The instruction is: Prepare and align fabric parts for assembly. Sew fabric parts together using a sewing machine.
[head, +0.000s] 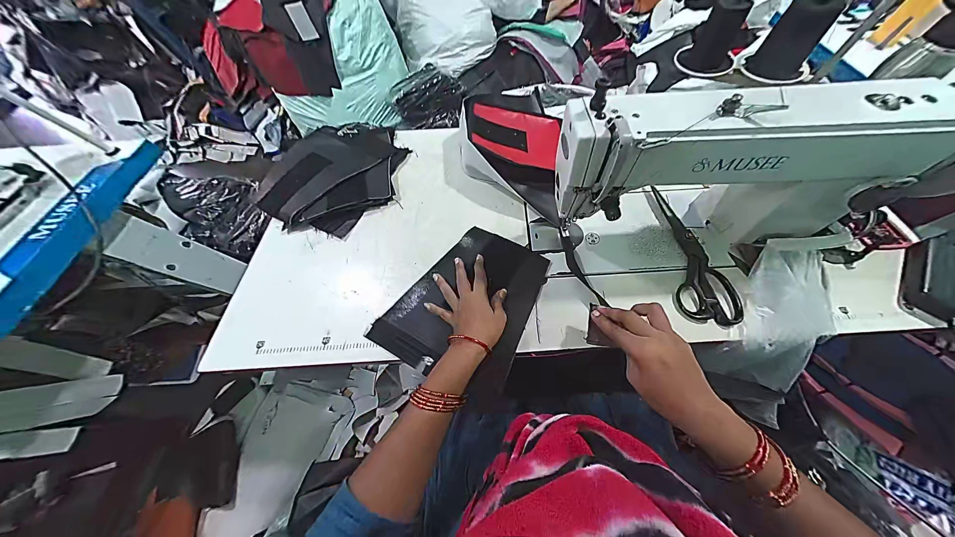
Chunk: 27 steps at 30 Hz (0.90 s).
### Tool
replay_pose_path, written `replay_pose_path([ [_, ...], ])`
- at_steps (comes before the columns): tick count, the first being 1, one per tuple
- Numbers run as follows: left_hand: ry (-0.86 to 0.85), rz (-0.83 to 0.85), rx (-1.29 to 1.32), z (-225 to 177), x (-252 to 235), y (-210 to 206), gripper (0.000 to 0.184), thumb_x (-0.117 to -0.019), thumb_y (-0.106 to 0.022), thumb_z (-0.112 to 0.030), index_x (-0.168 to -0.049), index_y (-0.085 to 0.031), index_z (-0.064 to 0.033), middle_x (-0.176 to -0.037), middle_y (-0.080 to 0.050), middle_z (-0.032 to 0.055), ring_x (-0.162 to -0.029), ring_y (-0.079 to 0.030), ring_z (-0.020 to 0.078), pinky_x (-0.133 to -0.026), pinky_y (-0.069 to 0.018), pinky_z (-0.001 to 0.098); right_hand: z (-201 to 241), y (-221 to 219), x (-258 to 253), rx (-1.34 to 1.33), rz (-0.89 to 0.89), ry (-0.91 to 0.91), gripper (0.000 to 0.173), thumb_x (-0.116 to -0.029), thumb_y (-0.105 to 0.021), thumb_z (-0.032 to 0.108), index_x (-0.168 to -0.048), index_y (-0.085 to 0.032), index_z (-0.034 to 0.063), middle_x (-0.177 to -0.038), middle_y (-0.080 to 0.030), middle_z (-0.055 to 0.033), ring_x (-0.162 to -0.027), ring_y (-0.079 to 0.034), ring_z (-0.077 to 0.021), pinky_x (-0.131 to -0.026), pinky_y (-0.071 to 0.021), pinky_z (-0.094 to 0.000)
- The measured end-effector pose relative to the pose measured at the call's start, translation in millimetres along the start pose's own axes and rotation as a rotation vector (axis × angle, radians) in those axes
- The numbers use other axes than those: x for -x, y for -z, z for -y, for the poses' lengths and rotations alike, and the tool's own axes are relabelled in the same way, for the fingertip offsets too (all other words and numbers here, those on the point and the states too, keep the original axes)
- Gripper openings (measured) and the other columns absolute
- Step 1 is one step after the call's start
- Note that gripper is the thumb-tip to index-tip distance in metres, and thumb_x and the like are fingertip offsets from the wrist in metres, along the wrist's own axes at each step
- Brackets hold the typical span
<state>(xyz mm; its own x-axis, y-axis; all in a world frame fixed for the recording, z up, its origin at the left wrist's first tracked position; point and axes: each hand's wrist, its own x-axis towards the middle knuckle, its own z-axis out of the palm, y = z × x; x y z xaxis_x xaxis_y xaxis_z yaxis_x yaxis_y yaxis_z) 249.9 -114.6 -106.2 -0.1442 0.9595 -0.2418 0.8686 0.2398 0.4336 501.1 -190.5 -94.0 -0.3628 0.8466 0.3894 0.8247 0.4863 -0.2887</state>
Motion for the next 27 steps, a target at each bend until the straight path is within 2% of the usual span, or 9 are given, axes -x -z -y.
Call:
replay_pose_path([
  [3, -0.032, 0.185, -0.027, -10, -2, 15, 0.059, -0.109, -0.045, -0.027, -0.165, -0.025, -0.026, -0.173, 0.001, 0.018, -0.155, 0.007, 0.0523, -0.111, -0.0007, 0.0831, -2, -6, -22, -0.003, -0.028, 0.01, 0.051, -0.0821, -0.054, -0.015, -0.121, -0.077, 0.01, -0.123, -0.074, -0.0076, -0.106, -0.067, -0.0387, -0.076, -0.058, -0.046],
  [6, -0.181, 0.272, -0.254, -2, -1, 29, 0.055, -0.1084, -0.046, -0.04, -0.161, -0.032, -0.0353, -0.171, -0.015, 0.0172, -0.156, -0.011, 0.0486, -0.117, -0.0156, 0.0746, -4, -19, -47, -0.019, -0.008, 0.046, 0.051, -0.0826, -0.055, -0.016, -0.121, -0.076, 0.0102, -0.124, -0.073, -0.0086, -0.109, -0.067, -0.04, -0.078, -0.0583, -0.0477],
  [9, -0.305, 0.076, -0.371, 17, 5, 20, 0.053, -0.1055, -0.044, -0.051, -0.157, -0.041, -0.0382, -0.155, -0.045, 0.0232, -0.14, -0.043, 0.0478, -0.106, -0.0358, 0.0672, -8, -43, -76, -0.009, 0.015, 0.049, 0.051, -0.0839, -0.056, -0.016, -0.122, -0.076, 0.0107, -0.123, -0.073, -0.0103, -0.111, -0.065, -0.0407, -0.08, -0.0575, -0.0496],
  [12, -0.251, -0.146, -0.367, 19, 19, -4, 0.056, -0.1049, -0.039, -0.052, -0.155, -0.047, -0.0301, -0.138, -0.057, 0.0281, -0.126, -0.053, 0.0512, -0.098, -0.041, 0.0674, -14, -65, -102, 0.032, 0.06, -0.005, 0.046, -0.087, -0.058, -0.014, -0.124, -0.074, 0.0087, -0.127, -0.071, -0.0122, -0.118, -0.062, -0.0427, -0.084, -0.0559, -0.0543],
  [13, -0.206, -0.198, -0.344, 15, 22, -11, 0.056, -0.1048, -0.039, -0.052, -0.155, -0.049, -0.0281, -0.137, -0.058, 0.0284, -0.127, -0.052, 0.0521, -0.101, -0.0377, 0.0695, -16, -70, -110, 0.042, 0.06, -0.012, 0.046, -0.0863, -0.06, -0.014, -0.124, -0.073, 0.0083, -0.128, -0.07, -0.0126, -0.119, -0.061, -0.0429, -0.084, -0.0556, -0.0549],
  [15, -0.125, -0.26, -0.276, 8, 27, -23, 0.056, -0.1049, -0.04, -0.051, -0.155, -0.049, -0.026, -0.144, -0.055, 0.027, -0.138, -0.044, 0.0531, -0.112, -0.0229, 0.0746, -18, -76, -122, 0.053, 0.052, -0.008, 0.048, -0.0858, -0.062, -0.015, -0.126, -0.073, 0.009, -0.129, -0.069, -0.0122, -0.12, -0.06, -0.042, -0.085, -0.0551, -0.0536],
  [18, -0.087, -0.285, -0.233, -1, 29, -36, 0.057, -0.1062, -0.038, -0.045, -0.158, -0.044, -0.022, -0.163, -0.038, 0.0197, -0.151, -0.023, 0.0543, -0.111, -0.0066, 0.0836, -19, -82, -130, 0.037, 0.069, 0.009, 0.047, -0.0871, -0.061, -0.014, -0.126, -0.073, 0.0096, -0.128, -0.07, -0.0124, -0.12, -0.06, -0.0417, -0.086, -0.0548, -0.0538],
  [21, -0.04, -0.142, -0.267, -8, 26, -31, 0.056, -0.1094, -0.029, -0.044, -0.163, -0.031, -0.0287, -0.172, -0.018, 0.0136, -0.155, -0.009, 0.0529, -0.109, -0.0031, 0.0854, -17, -88, -126, 0.073, 0.181, -0.015, 0.048, -0.088, -0.061, -0.012, -0.129, -0.071, 0.0094, -0.134, -0.066, -0.0114, -0.123, -0.057, -0.0422, -0.086, -0.0536, -0.0548],
  [27, -0.037, -0.057, -0.254, -8, 27, -27, 0.053, -0.1107, -0.028, -0.042, -0.164, -0.025, -0.0378, -0.173, -0.008, 0.0132, -0.155, -0.003, 0.054, -0.106, -0.0036, 0.0875, -4, -75, -80, 0.034, 0.15, 0.138, 0.041, -0.0873, -0.063, -0.012, -0.122, -0.075, 0.0077, -0.128, -0.07, -0.0112, -0.109, -0.064, -0.0395, -0.078, -0.056, -0.0506],
])
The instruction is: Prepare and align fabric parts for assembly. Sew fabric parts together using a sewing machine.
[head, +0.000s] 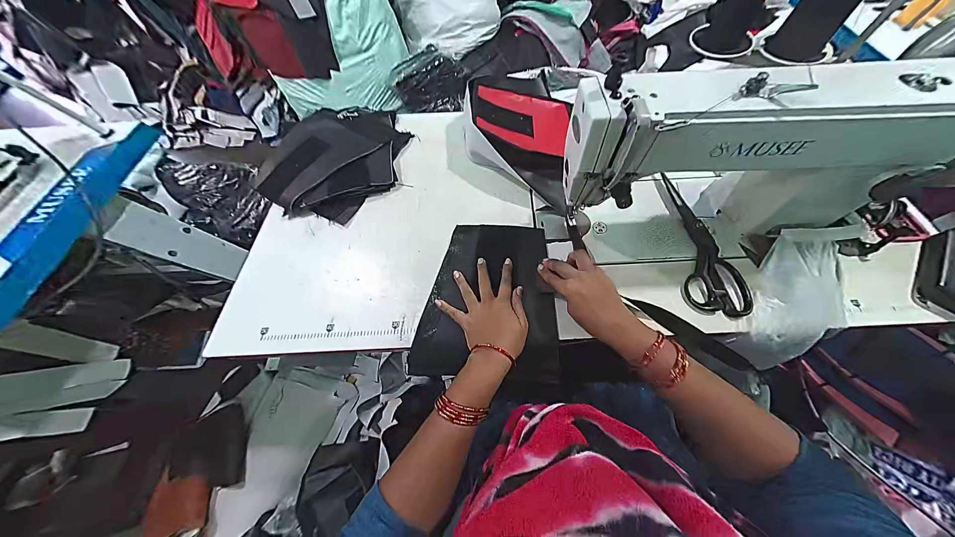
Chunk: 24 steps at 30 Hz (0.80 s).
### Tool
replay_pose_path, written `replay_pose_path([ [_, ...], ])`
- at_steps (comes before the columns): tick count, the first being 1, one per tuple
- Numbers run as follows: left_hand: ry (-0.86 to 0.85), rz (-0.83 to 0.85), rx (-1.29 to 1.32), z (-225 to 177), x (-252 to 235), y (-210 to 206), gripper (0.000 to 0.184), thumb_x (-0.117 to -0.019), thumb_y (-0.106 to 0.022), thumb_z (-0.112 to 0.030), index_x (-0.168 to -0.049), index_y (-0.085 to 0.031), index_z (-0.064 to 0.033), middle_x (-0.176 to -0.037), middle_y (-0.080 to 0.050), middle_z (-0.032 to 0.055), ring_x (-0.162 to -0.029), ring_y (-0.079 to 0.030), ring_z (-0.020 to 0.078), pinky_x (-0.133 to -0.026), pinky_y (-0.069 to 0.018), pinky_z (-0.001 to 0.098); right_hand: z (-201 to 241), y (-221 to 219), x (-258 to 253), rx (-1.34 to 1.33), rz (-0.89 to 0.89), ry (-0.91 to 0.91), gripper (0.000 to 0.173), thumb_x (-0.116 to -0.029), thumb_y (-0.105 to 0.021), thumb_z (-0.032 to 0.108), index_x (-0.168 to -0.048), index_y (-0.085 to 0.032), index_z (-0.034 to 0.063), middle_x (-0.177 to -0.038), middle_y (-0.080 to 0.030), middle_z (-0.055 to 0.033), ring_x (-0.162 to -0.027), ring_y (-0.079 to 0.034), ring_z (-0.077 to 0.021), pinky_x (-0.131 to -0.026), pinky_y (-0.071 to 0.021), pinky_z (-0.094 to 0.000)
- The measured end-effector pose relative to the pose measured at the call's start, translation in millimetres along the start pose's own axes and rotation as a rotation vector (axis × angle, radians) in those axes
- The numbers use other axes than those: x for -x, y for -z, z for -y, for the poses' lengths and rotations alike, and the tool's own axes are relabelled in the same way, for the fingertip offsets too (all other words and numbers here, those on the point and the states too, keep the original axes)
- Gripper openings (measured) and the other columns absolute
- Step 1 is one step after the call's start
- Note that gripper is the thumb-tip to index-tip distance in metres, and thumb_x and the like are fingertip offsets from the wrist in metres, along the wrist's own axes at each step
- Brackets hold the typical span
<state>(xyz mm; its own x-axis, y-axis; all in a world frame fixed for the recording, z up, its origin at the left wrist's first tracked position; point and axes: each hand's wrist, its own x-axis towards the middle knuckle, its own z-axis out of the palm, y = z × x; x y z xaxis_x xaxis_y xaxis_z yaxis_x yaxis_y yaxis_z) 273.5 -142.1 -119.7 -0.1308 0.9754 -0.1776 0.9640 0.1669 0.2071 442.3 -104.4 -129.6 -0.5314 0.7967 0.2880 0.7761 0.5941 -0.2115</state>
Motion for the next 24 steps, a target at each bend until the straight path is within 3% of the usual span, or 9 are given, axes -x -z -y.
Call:
replay_pose_path([
  [3, 0.007, 0.01, -0.007, -1, -3, 1, 0.054, -0.1108, -0.027, -0.042, -0.164, -0.023, -0.0381, -0.174, -0.006, 0.0135, -0.155, -0.001, 0.0532, -0.106, -0.0033, 0.0875, 24, 7, 45, -0.043, 0.013, 0.038, 0.044, -0.0853, -0.059, -0.013, -0.122, -0.074, 0.0064, -0.129, -0.07, -0.0111, -0.105, -0.068, -0.039, -0.076, -0.0581, -0.0505],
  [7, -0.005, -0.025, 0.0, -3, -13, -3, 0.052, -0.1111, -0.027, -0.043, -0.163, -0.024, -0.0406, -0.173, -0.009, 0.0117, -0.155, -0.002, 0.0528, -0.105, -0.0032, 0.088, 45, 8, 95, 0.034, -0.117, 0.181, 0.03, -0.0925, -0.057, -0.002, -0.11, -0.078, 0.0086, -0.122, -0.075, -0.004, -0.095, -0.07, -0.0295, -0.068, -0.0557, -0.0381],
  [9, -0.029, -0.061, 0.012, -4, -23, -5, 0.052, -0.1114, -0.027, -0.043, -0.163, -0.027, -0.039, -0.173, -0.012, 0.0135, -0.155, -0.004, 0.0543, -0.104, -0.0043, 0.0891, 45, 21, 99, -0.035, -0.074, 0.189, 0.029, -0.0915, -0.058, -0.003, -0.107, -0.079, 0.0106, -0.116, -0.076, -0.0035, -0.093, -0.07, -0.0295, -0.066, -0.0561, -0.0377],
  [12, 0.003, -0.056, 0.023, -9, -46, -1, 0.052, -0.1117, -0.024, -0.045, -0.163, -0.024, -0.0397, -0.173, -0.01, 0.012, -0.155, -0.003, 0.0539, -0.104, -0.0045, 0.0889, 37, 50, 82, -0.129, 0.03, 0.084, 0.046, -0.0839, -0.055, -0.012, -0.117, -0.077, 0.0104, -0.119, -0.074, -0.0062, -0.101, -0.068, -0.035, -0.074, -0.0579, -0.0454],
  [16, 0.062, -0.026, 0.004, -16, -65, 6, 0.052, -0.1114, -0.02, -0.047, -0.163, -0.022, -0.0431, -0.174, -0.01, 0.0101, -0.155, -0.002, 0.0529, -0.105, -0.004, 0.0879, 25, 33, 51, -0.048, -0.046, 0.038, 0.047, -0.0861, -0.056, -0.013, -0.121, -0.076, 0.0104, -0.126, -0.072, -0.0066, -0.106, -0.065, -0.0338, -0.082, -0.0547, -0.0444],
  [20, 0.052, -0.045, 0.011, -14, -65, 4, 0.052, -0.1112, -0.023, -0.047, -0.163, -0.024, -0.0417, -0.173, -0.012, 0.0106, -0.155, -0.003, 0.0532, -0.106, -0.0045, 0.0876, 34, 7, 58, -0.029, -0.035, 0.04, 0.042, -0.0851, -0.059, -0.013, -0.119, -0.076, 0.0049, -0.126, -0.072, -0.011, -0.101, -0.069, -0.0367, -0.073, -0.0576, -0.0455],
  [24, 0.015, -0.093, 0.009, -10, -63, -2, 0.054, -0.1109, -0.024, -0.048, -0.164, -0.024, -0.0384, -0.173, -0.012, 0.0129, -0.154, -0.005, 0.0543, -0.104, -0.0067, 0.0883, 30, 47, 95, -0.156, 0.095, 0.013, 0.049, -0.0815, -0.056, -0.015, -0.117, -0.077, 0.0108, -0.117, -0.074, -0.0063, -0.101, -0.068, -0.0348, -0.073, -0.0586, -0.0443],
])
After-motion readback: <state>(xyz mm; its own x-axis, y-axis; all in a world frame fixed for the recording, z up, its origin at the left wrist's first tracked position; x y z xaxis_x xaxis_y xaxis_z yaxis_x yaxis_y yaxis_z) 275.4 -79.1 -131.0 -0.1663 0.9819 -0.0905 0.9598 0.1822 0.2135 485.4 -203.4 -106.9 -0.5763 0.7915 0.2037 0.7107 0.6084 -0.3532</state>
